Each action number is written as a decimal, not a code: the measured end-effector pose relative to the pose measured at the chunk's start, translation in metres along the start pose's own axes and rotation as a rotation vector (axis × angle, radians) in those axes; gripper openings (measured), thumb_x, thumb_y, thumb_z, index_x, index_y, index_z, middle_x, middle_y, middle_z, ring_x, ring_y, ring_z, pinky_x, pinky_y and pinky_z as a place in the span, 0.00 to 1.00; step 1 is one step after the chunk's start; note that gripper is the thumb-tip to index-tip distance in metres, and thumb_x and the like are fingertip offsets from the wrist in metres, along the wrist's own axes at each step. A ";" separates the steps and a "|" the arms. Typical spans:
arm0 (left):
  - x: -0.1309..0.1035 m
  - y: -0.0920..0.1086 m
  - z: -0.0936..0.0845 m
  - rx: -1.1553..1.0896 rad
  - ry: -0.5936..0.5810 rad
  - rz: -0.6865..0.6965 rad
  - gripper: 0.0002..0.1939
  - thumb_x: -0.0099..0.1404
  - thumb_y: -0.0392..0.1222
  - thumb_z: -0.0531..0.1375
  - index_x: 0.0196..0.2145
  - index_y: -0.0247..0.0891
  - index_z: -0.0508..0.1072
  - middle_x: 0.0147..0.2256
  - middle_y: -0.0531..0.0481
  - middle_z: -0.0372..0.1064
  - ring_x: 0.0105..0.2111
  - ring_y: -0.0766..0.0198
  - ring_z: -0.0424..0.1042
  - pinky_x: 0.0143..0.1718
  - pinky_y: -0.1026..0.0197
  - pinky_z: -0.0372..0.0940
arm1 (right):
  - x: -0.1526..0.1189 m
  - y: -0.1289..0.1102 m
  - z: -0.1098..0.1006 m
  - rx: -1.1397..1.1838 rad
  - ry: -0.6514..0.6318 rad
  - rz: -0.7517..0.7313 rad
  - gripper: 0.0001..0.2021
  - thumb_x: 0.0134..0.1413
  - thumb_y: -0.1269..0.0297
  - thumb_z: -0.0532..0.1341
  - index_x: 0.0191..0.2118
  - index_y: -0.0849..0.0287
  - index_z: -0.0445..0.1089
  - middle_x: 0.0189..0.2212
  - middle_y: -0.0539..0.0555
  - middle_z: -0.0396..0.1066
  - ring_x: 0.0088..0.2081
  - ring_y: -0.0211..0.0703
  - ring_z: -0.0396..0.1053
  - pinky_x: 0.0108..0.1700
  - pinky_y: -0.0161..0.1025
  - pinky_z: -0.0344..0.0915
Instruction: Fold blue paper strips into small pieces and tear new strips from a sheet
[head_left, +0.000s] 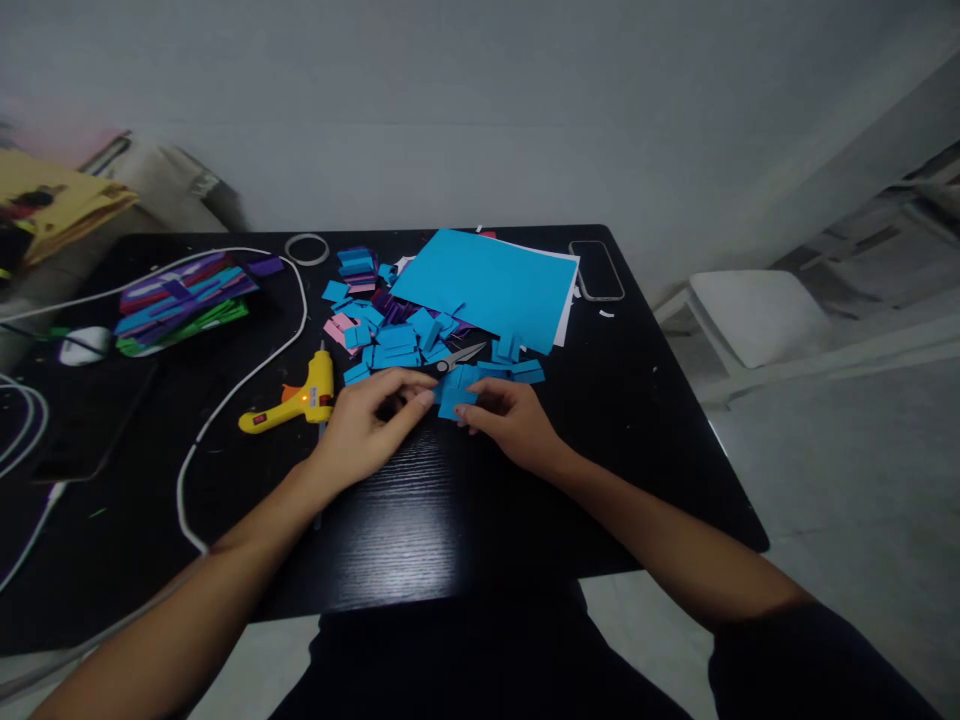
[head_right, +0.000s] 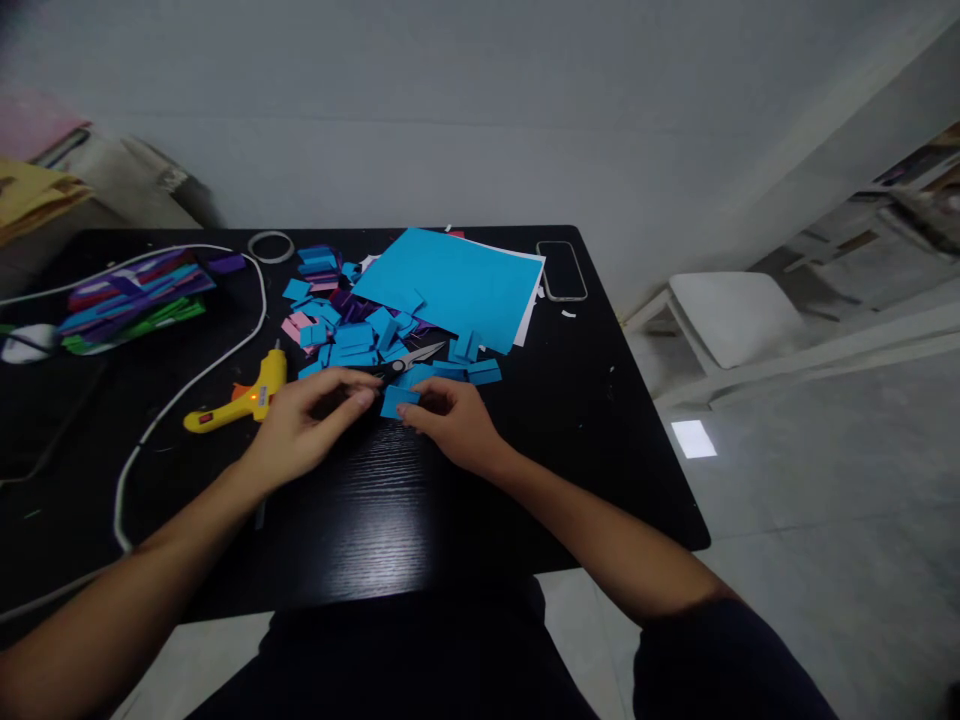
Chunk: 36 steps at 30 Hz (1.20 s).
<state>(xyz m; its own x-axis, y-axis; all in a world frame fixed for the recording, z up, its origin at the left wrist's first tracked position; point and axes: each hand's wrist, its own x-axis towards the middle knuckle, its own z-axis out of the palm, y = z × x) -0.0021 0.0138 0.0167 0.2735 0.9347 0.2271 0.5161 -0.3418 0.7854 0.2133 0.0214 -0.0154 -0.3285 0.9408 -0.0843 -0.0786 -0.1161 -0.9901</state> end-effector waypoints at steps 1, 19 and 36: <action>-0.001 0.001 0.002 -0.023 -0.063 -0.015 0.10 0.72 0.48 0.61 0.43 0.40 0.78 0.35 0.52 0.77 0.35 0.63 0.75 0.36 0.62 0.67 | -0.001 0.000 0.001 0.003 -0.023 -0.009 0.09 0.51 0.58 0.71 0.33 0.57 0.75 0.27 0.48 0.76 0.27 0.37 0.72 0.33 0.37 0.69; -0.002 0.001 0.002 0.014 -0.156 -0.003 0.16 0.74 0.49 0.58 0.30 0.39 0.72 0.26 0.55 0.67 0.27 0.66 0.67 0.29 0.64 0.60 | -0.001 -0.005 0.000 -0.076 -0.066 0.028 0.17 0.50 0.49 0.73 0.28 0.58 0.76 0.28 0.53 0.80 0.30 0.40 0.76 0.30 0.36 0.71; 0.002 -0.015 -0.084 0.462 -0.234 -0.120 0.13 0.66 0.46 0.58 0.46 0.42 0.76 0.41 0.45 0.78 0.35 0.52 0.77 0.38 0.53 0.70 | 0.006 0.004 -0.005 0.134 -0.030 0.013 0.11 0.58 0.58 0.69 0.45 0.54 0.77 0.37 0.52 0.76 0.38 0.42 0.76 0.36 0.41 0.80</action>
<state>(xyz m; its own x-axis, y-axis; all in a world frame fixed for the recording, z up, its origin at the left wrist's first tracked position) -0.0776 0.0289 0.0532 0.3372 0.9411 -0.0243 0.8440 -0.2907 0.4508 0.2151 0.0285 -0.0202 -0.3582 0.9291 -0.0918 -0.1982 -0.1718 -0.9650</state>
